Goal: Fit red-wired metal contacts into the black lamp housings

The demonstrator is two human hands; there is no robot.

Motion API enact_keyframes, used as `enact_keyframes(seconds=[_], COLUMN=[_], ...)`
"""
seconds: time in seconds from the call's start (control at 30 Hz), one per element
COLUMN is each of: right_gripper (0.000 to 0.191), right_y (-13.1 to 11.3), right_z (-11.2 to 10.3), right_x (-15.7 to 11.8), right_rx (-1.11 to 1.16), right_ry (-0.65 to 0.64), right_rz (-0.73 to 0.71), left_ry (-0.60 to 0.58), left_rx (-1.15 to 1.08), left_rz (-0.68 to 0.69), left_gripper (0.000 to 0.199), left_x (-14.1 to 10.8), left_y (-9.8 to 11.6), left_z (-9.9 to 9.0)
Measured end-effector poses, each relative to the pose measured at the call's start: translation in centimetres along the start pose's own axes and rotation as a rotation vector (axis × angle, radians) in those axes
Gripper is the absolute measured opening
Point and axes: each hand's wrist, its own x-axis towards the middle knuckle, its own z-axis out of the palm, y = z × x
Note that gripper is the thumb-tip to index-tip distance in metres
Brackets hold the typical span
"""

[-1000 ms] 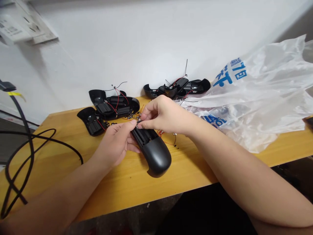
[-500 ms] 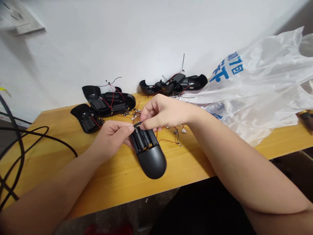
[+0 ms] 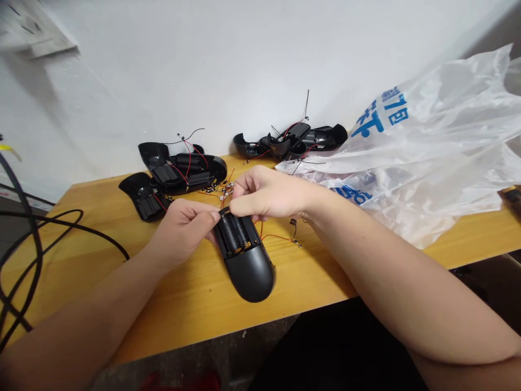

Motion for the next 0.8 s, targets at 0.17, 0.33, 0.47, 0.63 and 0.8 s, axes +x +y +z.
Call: enact_keyframes(seconds=[0.17, 0.33, 0.47, 0.63, 0.8], right_gripper=[0.011, 0.013, 0.009, 0.011, 0.013], right_y=[0.5, 0.8, 1.3, 0.7, -2.3], right_z=[0.2, 0.3, 0.2, 0.1, 0.6], right_x=[0.3, 0.5, 0.5, 0.6, -4.0], right_rx=[0.024, 0.066, 0.112, 0.192, 0.125], right_ry=[0.026, 0.01, -0.008, -0.052, 0.064], right_rz=[-0.005, -0.008, 0.01, 0.063, 0.018], left_ry=[0.025, 0.038, 0.048, 0.034, -0.153], left_rx=[0.081, 0.147, 0.148, 0.113, -0.31], left_rz=[0.029, 0.037, 0.027, 0.126, 0.152], left_gripper=[0.031, 0.03, 0.029, 0.036, 0.028], left_x=[0.0, 0.1, 0.0, -0.4, -1.1], left_y=[0.0, 0.0, 0.0, 0.2, -0.7], left_z=[0.0, 0.0, 0.1, 0.1, 0.0])
